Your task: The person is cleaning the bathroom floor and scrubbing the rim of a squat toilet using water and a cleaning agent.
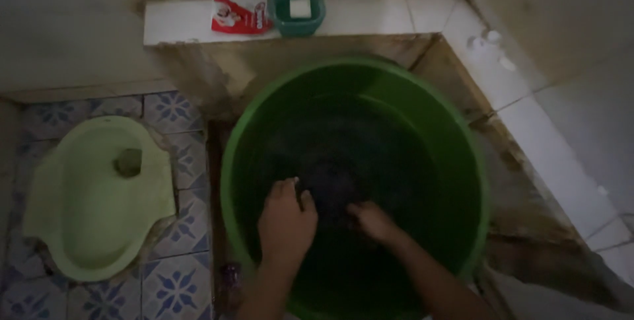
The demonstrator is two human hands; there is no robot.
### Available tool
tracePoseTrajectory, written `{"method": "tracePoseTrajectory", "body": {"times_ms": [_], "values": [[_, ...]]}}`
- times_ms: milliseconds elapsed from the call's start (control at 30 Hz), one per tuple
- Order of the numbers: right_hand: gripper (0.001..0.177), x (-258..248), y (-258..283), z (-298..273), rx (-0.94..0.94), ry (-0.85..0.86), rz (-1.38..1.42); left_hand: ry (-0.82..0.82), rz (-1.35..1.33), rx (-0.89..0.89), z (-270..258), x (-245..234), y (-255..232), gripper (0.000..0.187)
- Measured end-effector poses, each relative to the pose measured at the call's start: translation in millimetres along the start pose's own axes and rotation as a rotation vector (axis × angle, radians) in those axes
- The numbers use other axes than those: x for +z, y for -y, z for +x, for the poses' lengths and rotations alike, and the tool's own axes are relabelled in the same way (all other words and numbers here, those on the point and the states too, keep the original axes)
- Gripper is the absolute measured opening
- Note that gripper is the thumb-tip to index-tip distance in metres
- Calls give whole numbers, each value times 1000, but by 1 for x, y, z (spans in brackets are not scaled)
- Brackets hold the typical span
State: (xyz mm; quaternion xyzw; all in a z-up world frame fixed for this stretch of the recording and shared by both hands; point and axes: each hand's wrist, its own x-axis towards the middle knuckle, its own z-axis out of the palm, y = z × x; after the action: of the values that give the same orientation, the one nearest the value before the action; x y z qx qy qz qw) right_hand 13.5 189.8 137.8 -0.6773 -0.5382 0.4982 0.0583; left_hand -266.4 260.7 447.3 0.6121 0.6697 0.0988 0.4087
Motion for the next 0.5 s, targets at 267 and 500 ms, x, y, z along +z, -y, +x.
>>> {"method": "tracePoseTrajectory", "body": {"times_ms": [267,500], "values": [[48,-89,204,-189,537,52,756,32,58,132,-29,-16,-35,44],[59,-115,229,-308,507,14,1111,11,39,463,-72,-11,-89,41]]}}
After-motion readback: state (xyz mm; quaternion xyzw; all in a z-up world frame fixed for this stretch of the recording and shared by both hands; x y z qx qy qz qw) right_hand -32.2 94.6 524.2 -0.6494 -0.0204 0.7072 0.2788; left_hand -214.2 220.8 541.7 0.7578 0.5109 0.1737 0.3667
